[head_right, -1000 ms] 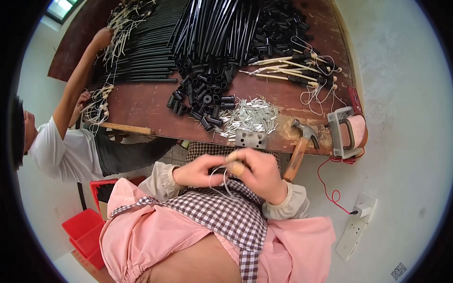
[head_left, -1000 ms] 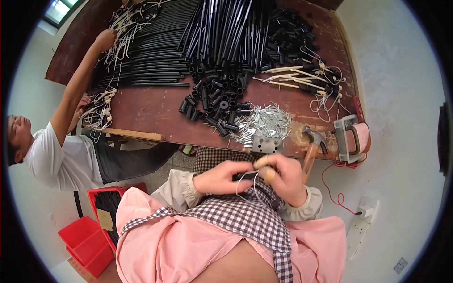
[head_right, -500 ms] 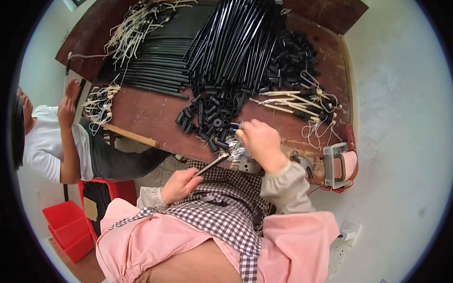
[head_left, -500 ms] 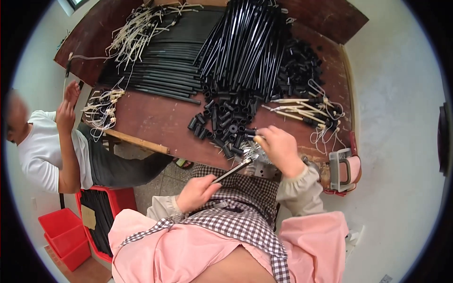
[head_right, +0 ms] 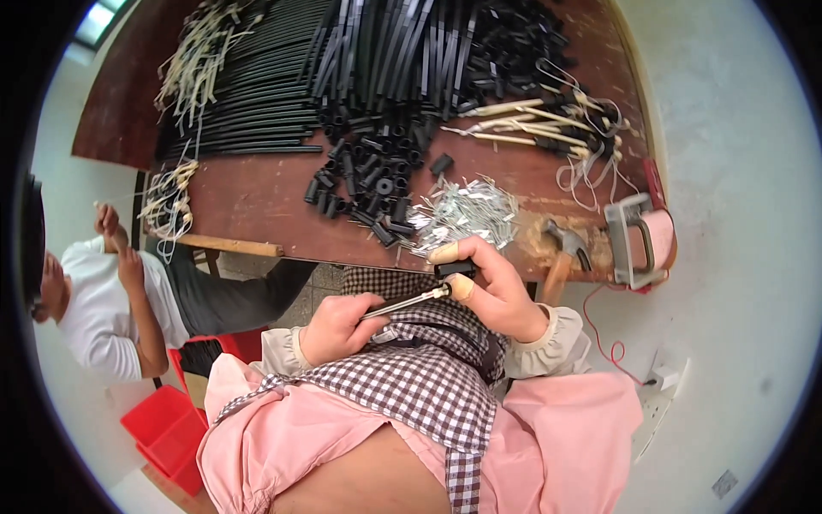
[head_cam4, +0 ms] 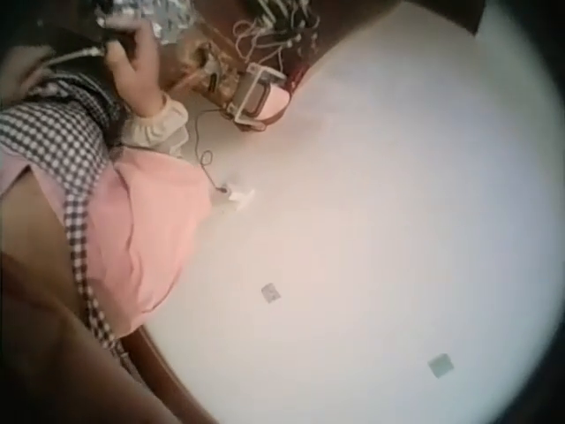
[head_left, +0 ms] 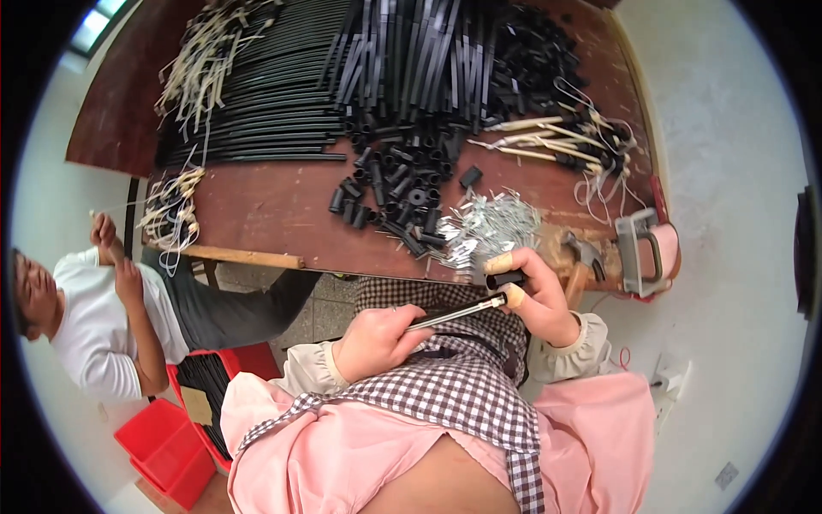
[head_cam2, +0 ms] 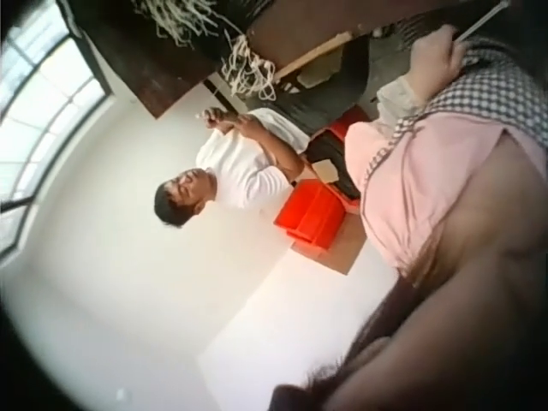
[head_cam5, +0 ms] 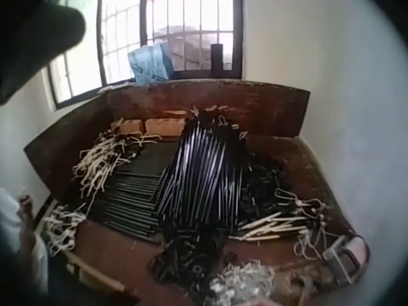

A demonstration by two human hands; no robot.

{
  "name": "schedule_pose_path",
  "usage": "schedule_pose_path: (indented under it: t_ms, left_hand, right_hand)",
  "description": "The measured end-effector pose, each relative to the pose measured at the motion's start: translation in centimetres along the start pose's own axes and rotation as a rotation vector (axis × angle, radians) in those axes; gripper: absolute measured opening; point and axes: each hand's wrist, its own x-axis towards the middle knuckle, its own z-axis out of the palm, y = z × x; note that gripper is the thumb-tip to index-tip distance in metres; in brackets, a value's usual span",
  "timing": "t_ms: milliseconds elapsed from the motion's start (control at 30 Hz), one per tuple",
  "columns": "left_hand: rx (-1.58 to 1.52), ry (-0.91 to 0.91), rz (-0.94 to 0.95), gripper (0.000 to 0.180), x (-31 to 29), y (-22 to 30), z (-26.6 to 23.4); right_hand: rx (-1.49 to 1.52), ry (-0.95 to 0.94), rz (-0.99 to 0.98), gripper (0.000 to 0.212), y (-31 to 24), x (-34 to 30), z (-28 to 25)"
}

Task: Assembling small white plastic connectors onto black wires using a small hammer and a workbench fixture.

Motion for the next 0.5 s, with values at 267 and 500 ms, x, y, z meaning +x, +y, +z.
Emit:
schedule_pose_path:
  t_ms: [267,500]
  left_hand:
    - [0.080,-0.197,0.111,0.023,1.0,0.1,1.4]
    - [0.073,-0.206,0.158,0.024,1.4,0.4,1.4]
  right_hand:
    - [-0.237,0.050,-0.340,0.023,-1.6,-3.4,-1.1]
    - [-0.302,0.079,-0.374,0.020,-2.1,-4.5,-1.3]
